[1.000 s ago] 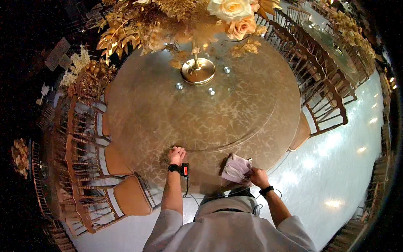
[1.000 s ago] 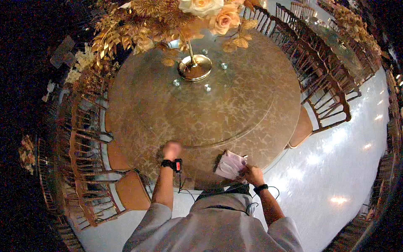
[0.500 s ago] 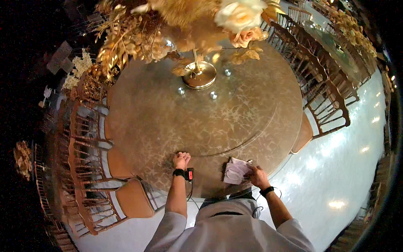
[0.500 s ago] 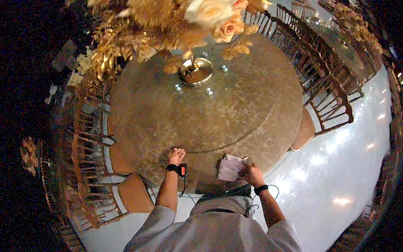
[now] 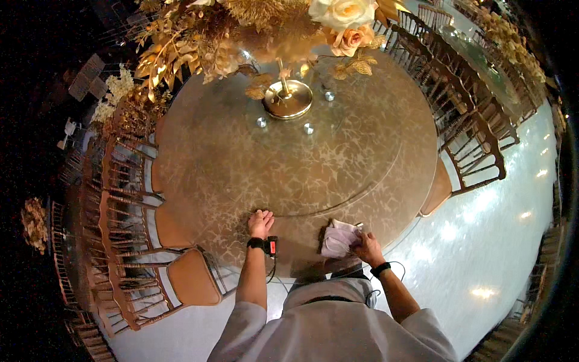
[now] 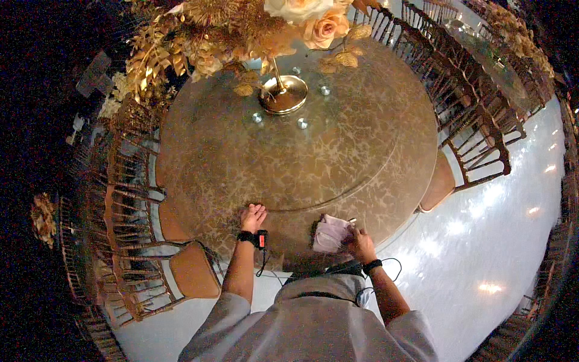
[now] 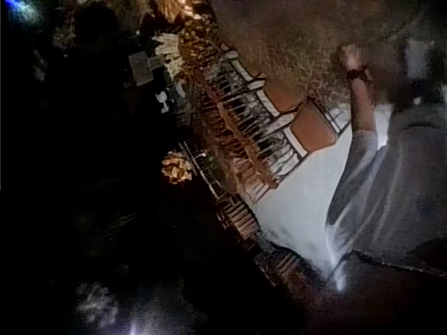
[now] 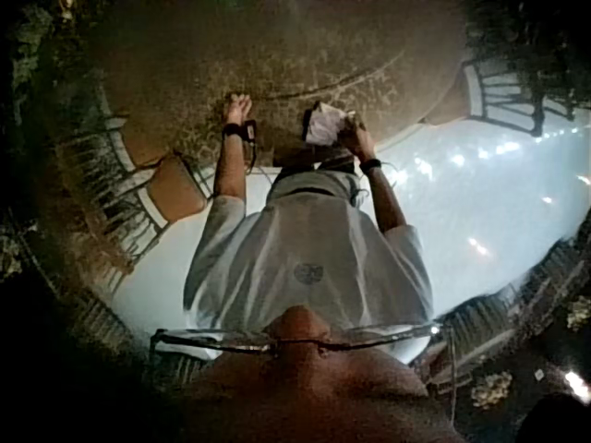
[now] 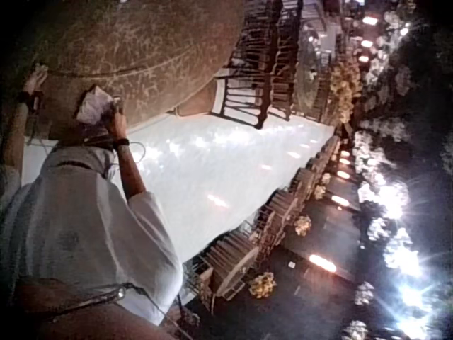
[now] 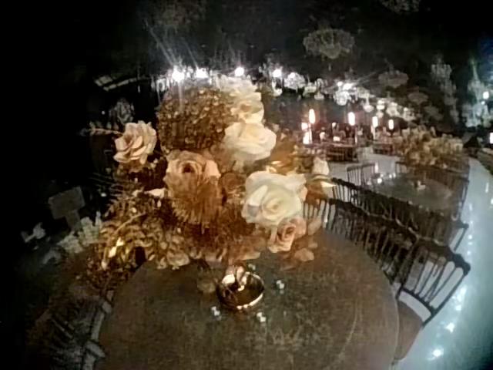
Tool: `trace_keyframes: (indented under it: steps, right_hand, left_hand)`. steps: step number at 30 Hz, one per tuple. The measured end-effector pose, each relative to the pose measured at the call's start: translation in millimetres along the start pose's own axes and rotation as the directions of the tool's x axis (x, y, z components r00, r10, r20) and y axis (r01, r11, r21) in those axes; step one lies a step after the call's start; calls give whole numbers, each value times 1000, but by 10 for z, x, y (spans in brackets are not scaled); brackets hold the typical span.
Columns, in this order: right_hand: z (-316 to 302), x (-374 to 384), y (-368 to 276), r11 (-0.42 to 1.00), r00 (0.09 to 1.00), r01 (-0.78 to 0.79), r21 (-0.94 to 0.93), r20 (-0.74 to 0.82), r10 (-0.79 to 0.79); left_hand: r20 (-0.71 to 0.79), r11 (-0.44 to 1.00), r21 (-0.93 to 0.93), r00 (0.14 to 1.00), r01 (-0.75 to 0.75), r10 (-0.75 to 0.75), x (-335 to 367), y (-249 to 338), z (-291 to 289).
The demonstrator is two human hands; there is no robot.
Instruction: The person wipes the surface of a large round table and a chair using a cloth.
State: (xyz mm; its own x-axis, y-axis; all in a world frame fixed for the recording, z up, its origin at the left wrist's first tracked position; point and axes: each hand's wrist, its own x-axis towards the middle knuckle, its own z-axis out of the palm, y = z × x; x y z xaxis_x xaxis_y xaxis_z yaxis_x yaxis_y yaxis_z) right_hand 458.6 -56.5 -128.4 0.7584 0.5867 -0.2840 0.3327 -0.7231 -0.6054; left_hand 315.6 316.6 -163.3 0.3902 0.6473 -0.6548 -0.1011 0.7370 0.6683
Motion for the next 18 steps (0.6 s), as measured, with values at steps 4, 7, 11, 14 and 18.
trace_keyframes:
  steps: [4, 7, 11, 14, 18]
  right_hand:
    - [27, 7, -15, 992, 992, 121, 20, -39, -120]
    - [45, -12, 36, 998, 998, 53, 29, -46, -52]
    - [110, -7, 93, 998, 999, 43, -43, -22, -44]
    - [122, 8, 94, 998, 997, 60, 21, -44, -59]
    - [55, -10, 23, 995, 992, 78, 61, -103, -72]
  left_hand:
    - [110, 986, -155, 993, 63, -46, 103, -24, -193]
    - [15, 1000, -14, 1000, 20, -20, 157, -78, -141]
    - [56, 999, 25, 998, 27, -28, 221, -174, -208]
    - [89, 1000, -12, 996, 8, -7, 162, -194, -211]
    - [39, 998, 57, 999, 7, -9, 122, -233, -23]
